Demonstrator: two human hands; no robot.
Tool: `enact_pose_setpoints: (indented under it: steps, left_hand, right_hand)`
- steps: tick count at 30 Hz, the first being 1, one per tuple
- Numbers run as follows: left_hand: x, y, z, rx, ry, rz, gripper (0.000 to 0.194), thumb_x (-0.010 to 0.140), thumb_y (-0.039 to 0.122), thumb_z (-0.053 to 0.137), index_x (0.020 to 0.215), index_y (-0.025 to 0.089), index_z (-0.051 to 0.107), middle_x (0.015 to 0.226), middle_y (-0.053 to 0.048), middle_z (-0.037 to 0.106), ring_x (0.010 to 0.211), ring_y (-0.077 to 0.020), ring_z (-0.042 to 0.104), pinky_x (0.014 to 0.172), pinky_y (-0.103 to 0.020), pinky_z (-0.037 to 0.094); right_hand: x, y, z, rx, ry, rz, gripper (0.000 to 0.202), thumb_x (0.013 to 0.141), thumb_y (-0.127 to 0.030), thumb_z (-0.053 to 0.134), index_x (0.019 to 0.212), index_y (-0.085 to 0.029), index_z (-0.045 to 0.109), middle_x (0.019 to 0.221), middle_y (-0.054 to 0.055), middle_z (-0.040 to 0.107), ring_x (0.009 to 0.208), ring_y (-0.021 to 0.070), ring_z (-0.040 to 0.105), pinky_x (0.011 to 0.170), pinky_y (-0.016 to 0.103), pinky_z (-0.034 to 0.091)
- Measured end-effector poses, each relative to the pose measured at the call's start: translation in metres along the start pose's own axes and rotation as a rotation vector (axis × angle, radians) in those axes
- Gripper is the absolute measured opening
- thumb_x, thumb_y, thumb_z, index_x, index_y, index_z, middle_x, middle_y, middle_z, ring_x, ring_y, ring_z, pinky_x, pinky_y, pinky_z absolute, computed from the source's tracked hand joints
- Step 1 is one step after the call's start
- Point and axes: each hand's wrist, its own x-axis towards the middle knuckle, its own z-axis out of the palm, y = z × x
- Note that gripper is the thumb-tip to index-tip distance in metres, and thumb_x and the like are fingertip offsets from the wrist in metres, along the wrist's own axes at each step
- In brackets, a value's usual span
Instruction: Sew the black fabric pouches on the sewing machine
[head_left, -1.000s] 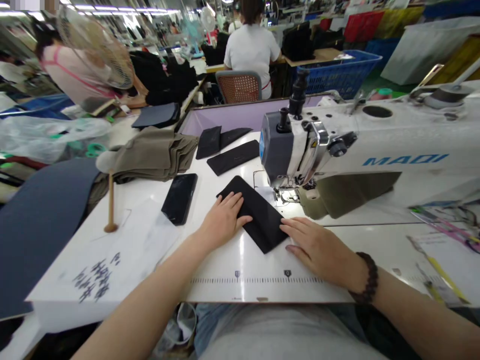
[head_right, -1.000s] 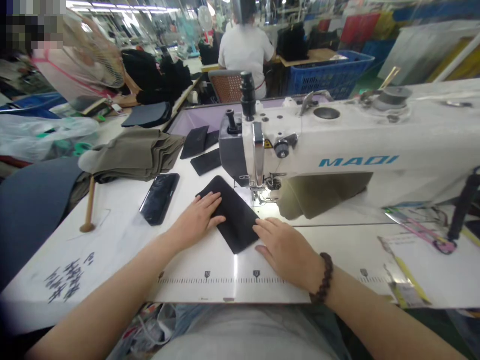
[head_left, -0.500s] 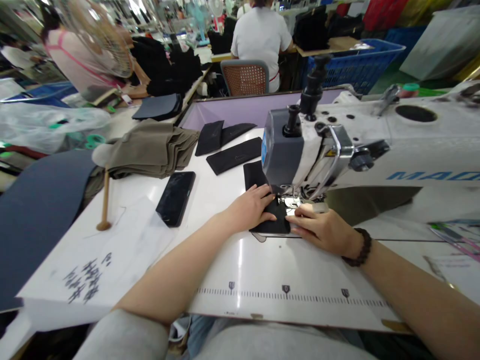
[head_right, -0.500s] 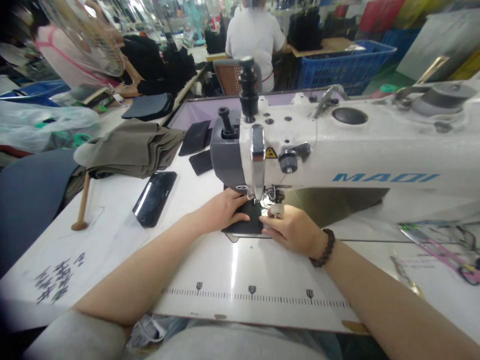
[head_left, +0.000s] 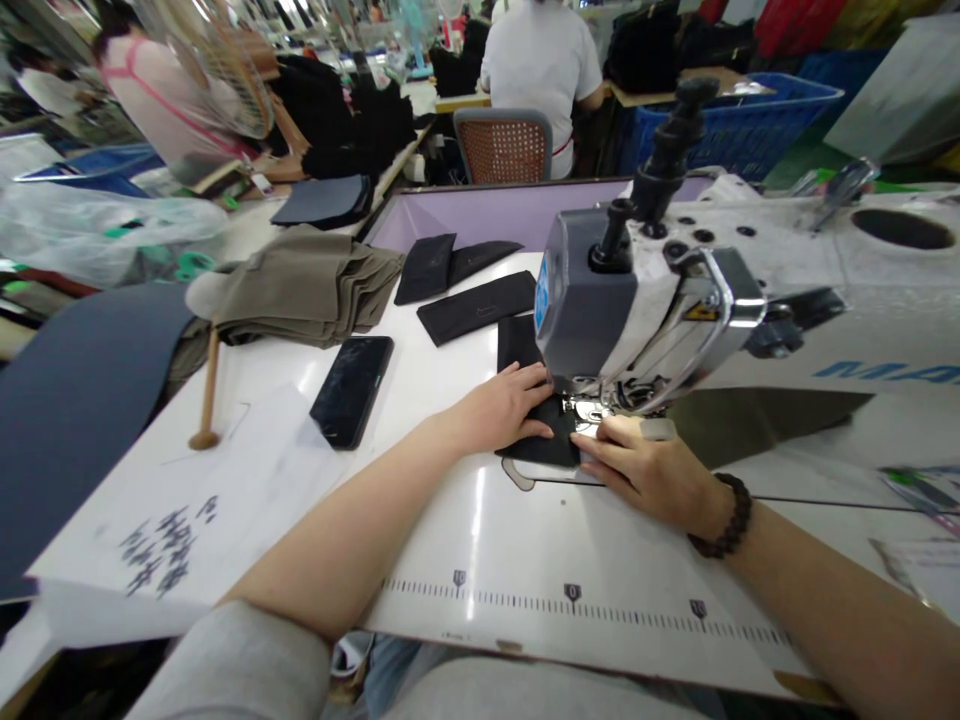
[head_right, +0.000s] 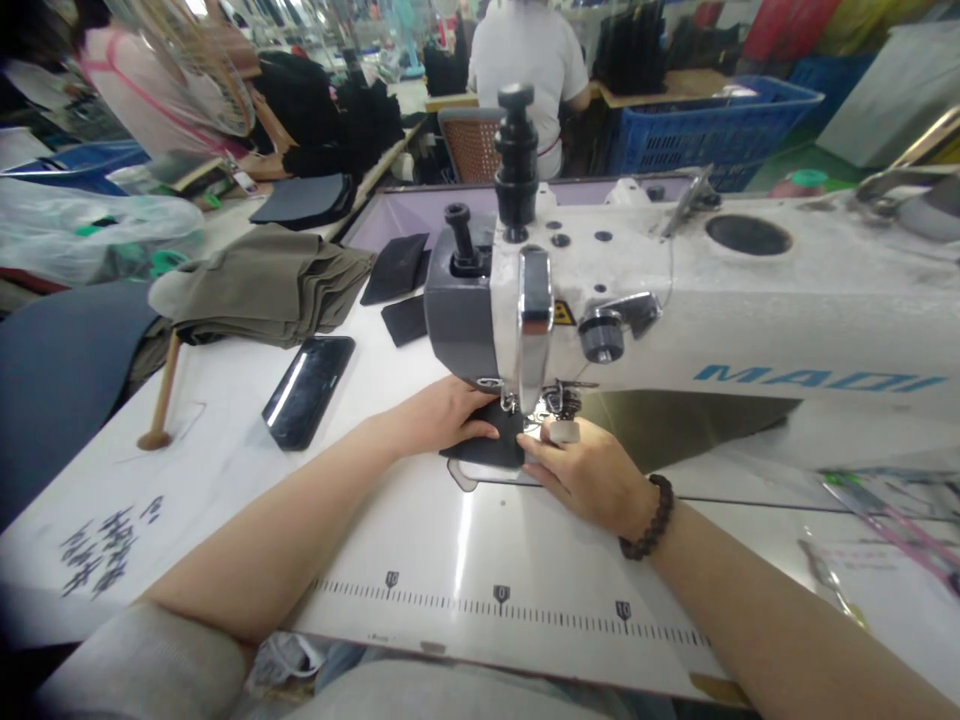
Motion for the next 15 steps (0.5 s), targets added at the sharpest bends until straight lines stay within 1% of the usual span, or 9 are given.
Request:
enact_pose_setpoints:
  steps: [6, 12, 15]
  left_hand:
    - [0.0003, -0.0001, -0.0023, 0.010, -0.002, 0.007, 0.044, 0.083, 0.041, 0.048, 0.116, 0.011, 0.048, 0.122, -0.012, 0.047, 0.116, -0.0216, 0.040, 0.098, -0.033, 0.028]
    - [0.0015, -0.0005, -0.0025, 0.018, -0.002, 0.019, 0.043, 0.083, 0.041, 0.048, 0.113, 0.011, 0.049, 0.118, -0.013, 0.050, 0.112, -0.0215, 0.044, 0.096, -0.033, 0.030]
    - [0.0030, -0.0018, -0.0036, 0.018, 0.013, 0.023, 0.041, 0.084, 0.039, 0.047, 0.113, 0.010, 0.049, 0.121, -0.014, 0.047, 0.114, -0.0214, 0.043, 0.096, -0.034, 0.031]
  right_hand:
    - [0.0009, 0.0008, 0.0009, 0.019, -0.011, 0.012, 0.030, 0.086, -0.031, 0.040, 0.101, -0.016, 0.061, 0.084, 0.008, 0.059, 0.072, 0.0142, 0.054, 0.064, 0.025, 0.044]
    - [0.0018, 0.0006, 0.0007, 0.041, -0.017, 0.031, 0.029, 0.086, -0.030, 0.040, 0.100, -0.016, 0.062, 0.084, 0.008, 0.060, 0.073, 0.0147, 0.054, 0.065, 0.026, 0.044]
    - [0.0022, 0.0003, 0.0008, 0.041, -0.039, 0.051, 0.030, 0.086, -0.031, 0.041, 0.103, -0.015, 0.061, 0.086, 0.009, 0.060, 0.074, 0.0154, 0.054, 0.066, 0.027, 0.044]
